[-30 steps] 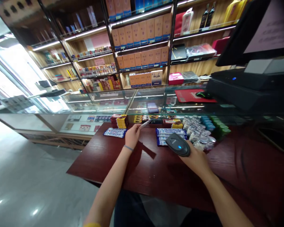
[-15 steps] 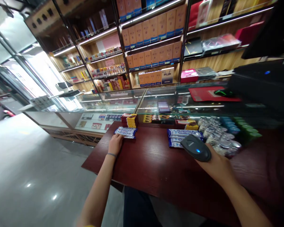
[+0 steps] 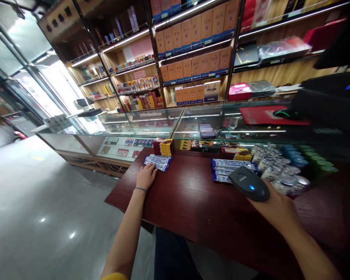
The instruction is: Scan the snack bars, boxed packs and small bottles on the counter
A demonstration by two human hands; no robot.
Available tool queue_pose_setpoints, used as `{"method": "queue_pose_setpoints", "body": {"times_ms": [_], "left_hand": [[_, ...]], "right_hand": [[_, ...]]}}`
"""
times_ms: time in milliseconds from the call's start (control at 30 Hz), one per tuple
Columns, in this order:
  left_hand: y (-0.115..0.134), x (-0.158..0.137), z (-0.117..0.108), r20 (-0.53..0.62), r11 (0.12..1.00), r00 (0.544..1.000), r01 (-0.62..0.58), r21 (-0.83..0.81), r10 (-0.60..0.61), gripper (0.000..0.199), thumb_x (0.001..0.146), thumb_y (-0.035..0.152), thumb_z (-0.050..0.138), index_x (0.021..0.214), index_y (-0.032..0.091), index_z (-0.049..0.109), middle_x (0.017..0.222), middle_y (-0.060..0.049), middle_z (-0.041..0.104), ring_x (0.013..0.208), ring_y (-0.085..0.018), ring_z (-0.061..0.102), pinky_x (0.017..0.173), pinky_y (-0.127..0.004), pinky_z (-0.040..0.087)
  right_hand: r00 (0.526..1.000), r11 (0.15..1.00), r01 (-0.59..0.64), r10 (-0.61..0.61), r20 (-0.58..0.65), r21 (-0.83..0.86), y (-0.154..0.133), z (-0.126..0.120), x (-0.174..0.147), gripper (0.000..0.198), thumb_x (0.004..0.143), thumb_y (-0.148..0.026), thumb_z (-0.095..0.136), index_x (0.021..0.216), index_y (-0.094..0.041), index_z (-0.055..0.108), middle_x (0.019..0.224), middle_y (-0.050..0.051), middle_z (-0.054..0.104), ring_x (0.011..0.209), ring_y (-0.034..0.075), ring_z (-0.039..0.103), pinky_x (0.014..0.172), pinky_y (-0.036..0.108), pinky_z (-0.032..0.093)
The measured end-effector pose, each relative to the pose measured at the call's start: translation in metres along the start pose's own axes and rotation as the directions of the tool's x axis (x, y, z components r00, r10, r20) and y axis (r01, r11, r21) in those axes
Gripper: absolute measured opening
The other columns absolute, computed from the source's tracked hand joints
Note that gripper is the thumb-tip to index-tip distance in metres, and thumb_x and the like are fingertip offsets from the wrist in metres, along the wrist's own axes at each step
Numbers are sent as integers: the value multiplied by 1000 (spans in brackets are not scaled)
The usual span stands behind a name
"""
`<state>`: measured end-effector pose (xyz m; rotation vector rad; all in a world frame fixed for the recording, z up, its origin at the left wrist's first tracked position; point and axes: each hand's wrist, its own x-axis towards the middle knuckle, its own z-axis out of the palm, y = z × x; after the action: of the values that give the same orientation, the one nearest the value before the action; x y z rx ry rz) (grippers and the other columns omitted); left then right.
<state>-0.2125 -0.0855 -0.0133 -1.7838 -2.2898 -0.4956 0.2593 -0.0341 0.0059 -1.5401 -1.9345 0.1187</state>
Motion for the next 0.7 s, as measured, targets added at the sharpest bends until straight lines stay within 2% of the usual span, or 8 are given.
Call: {"method": "queue_pose_setpoints", "body": {"times_ms": [267, 400, 533, 700], "left_hand": [[3, 1, 0, -41, 999, 999, -14, 30, 15, 36, 98, 39, 46, 124, 23, 65, 128, -11, 64, 113, -26, 62, 98, -38, 48], [20, 5, -1, -105, 993, 987, -119, -1, 118, 39, 98, 38, 46, 130, 21, 60, 133, -12, 60, 120, -28, 58, 104, -40, 45], [61, 13, -1, -126, 950, 945, -309, -51, 301, 46, 97, 38, 46, 141, 23, 50, 142, -12, 52, 131, -28, 50, 110, -45, 41], [139, 22, 9, -136, 868, 876, -479, -130, 463, 47, 97, 37, 48, 142, 23, 49, 146, -12, 49, 137, -29, 44, 113, -47, 39]], "right_hand": [[999, 1000, -9, 9, -35, -11, 3, 0, 3, 38, 74, -41, 67, 107, -29, 53, 73, 8, 70, 65, 34, 68, 55, 35, 38], [996, 999, -36, 37, -85, 11, 7, -4, 7, 37, 75, -46, 64, 104, -26, 55, 79, 8, 72, 69, 31, 69, 58, 33, 41], [979, 998, -63, 65, -194, 17, 9, -10, 10, 43, 75, -51, 63, 107, -23, 57, 80, 8, 73, 72, 30, 70, 59, 32, 44], [974, 997, -64, 72, -213, 43, 15, -18, 12, 42, 76, -49, 60, 107, -22, 59, 81, 9, 74, 74, 30, 71, 61, 33, 47]]}}
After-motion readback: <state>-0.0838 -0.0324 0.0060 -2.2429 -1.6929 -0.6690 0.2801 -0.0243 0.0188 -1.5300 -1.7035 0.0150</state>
